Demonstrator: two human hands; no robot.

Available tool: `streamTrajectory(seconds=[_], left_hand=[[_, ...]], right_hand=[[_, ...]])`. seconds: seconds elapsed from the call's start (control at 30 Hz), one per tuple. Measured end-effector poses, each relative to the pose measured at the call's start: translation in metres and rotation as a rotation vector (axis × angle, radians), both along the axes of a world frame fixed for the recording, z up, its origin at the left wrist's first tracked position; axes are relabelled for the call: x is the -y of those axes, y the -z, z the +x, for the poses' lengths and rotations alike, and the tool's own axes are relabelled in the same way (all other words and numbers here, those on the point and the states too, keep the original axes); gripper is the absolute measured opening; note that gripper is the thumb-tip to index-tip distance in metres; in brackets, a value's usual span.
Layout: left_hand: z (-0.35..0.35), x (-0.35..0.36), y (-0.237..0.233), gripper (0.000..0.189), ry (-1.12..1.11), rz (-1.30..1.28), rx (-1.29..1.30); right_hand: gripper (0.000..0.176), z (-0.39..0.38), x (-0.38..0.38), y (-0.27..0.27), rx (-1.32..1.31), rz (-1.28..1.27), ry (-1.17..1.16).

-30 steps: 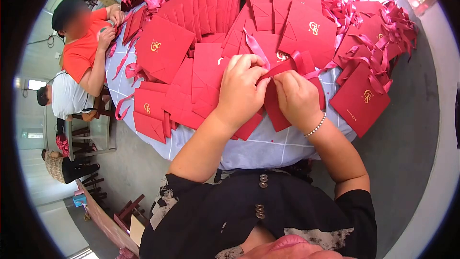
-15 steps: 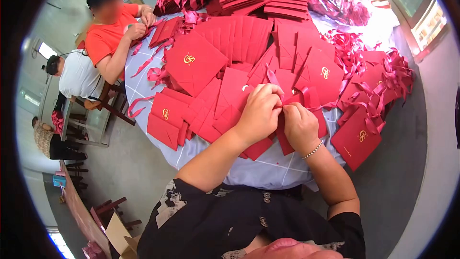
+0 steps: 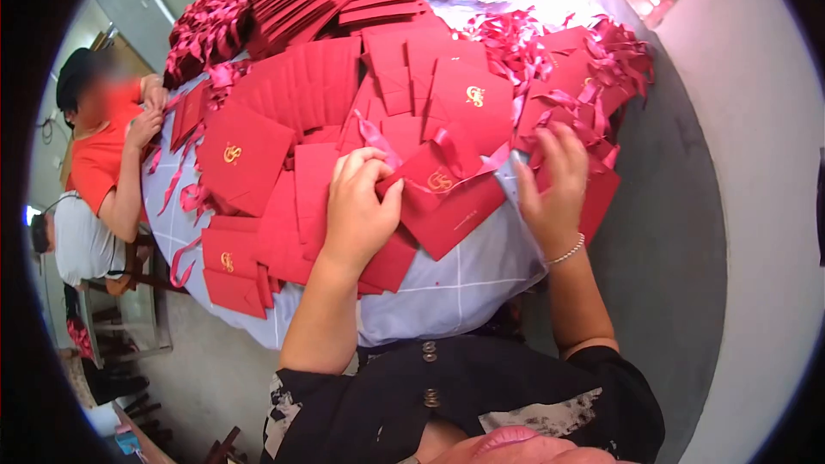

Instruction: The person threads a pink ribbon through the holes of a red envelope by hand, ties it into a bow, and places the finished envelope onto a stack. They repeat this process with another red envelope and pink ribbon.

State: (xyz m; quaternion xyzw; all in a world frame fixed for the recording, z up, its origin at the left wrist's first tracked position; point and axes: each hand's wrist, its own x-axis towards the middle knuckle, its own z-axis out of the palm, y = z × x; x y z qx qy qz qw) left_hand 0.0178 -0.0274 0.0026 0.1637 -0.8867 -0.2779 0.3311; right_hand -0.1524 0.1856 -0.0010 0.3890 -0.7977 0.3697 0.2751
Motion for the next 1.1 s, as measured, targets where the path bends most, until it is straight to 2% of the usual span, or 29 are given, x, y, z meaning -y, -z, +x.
streamTrajectory(seconds=[0.07,0.17,0.2,0.27,0.33,0.4,0.47,0.57,0.63,0.7,0.8,0.9,1.0,1.03,1.1], left_hand=[[0.001,0.0,-0.002,0.015,0.013,0.043,-0.013],[0.0,-0.003,-0.004,0.015,0.049,0.061,-0.046],[-0.001,-0.004,-0.004,0.015,0.057,0.117,-0.033],[-0.001,-0.005,-0.002,0.015,0.073,0.121,-0.03],[0.0,-0.006,-0.004,0.014,0.073,0.118,0.0],[0.0,-0.005,-0.005,0.014,0.074,0.107,0.024],[-0.002,-0.005,-0.005,0.015,0.089,0.096,-0.006],[-0.002,-0.006,-0.006,0.014,0.1,0.074,-0.012],[-0.001,-0.005,-0.005,0.015,0.102,0.064,-0.004],[-0.001,-0.005,-0.005,0.015,0.098,0.069,0.001],[-0.001,-0.005,-0.004,0.015,0.105,0.07,-0.004],[-0.003,-0.003,-0.002,0.015,0.112,0.069,-0.004],[-0.002,-0.003,0.0,0.015,0.106,0.072,0.016],[-0.002,-0.003,0.0,0.015,0.108,0.067,0.024],[-0.002,-0.004,-0.002,0.015,0.108,0.084,0.029]], right_hand=[[0.079,-0.032,-0.043,0.017,-0.078,0.169,0.357],[0.102,-0.069,-0.096,0.048,0.153,0.136,0.583],[0.102,-0.074,-0.104,0.047,0.147,0.136,0.595],[0.106,-0.085,-0.11,0.048,1.007,-0.418,0.131],[0.1,-0.096,-0.109,0.054,0.95,-0.381,0.183],[0.092,-0.11,-0.1,0.053,0.599,-0.183,0.257],[0.088,-0.115,-0.089,0.045,0.563,-0.08,0.277],[0.099,-0.125,-0.07,0.045,0.692,-0.092,0.181],[0.103,-0.132,-0.061,0.039,0.69,-0.068,0.206],[0.107,-0.133,-0.053,0.033,0.844,-0.218,0.056],[0.11,-0.132,-0.046,0.029,0.974,-0.307,0.048],[0.099,-0.147,-0.052,0.043,0.962,-0.547,-0.055],[0.088,-0.173,-0.059,0.035,0.732,-0.613,0.058],[0.073,-0.187,-0.06,0.034,0.696,-0.65,0.111],[0.06,-0.211,-0.064,0.03,0.862,-0.728,0.077]])
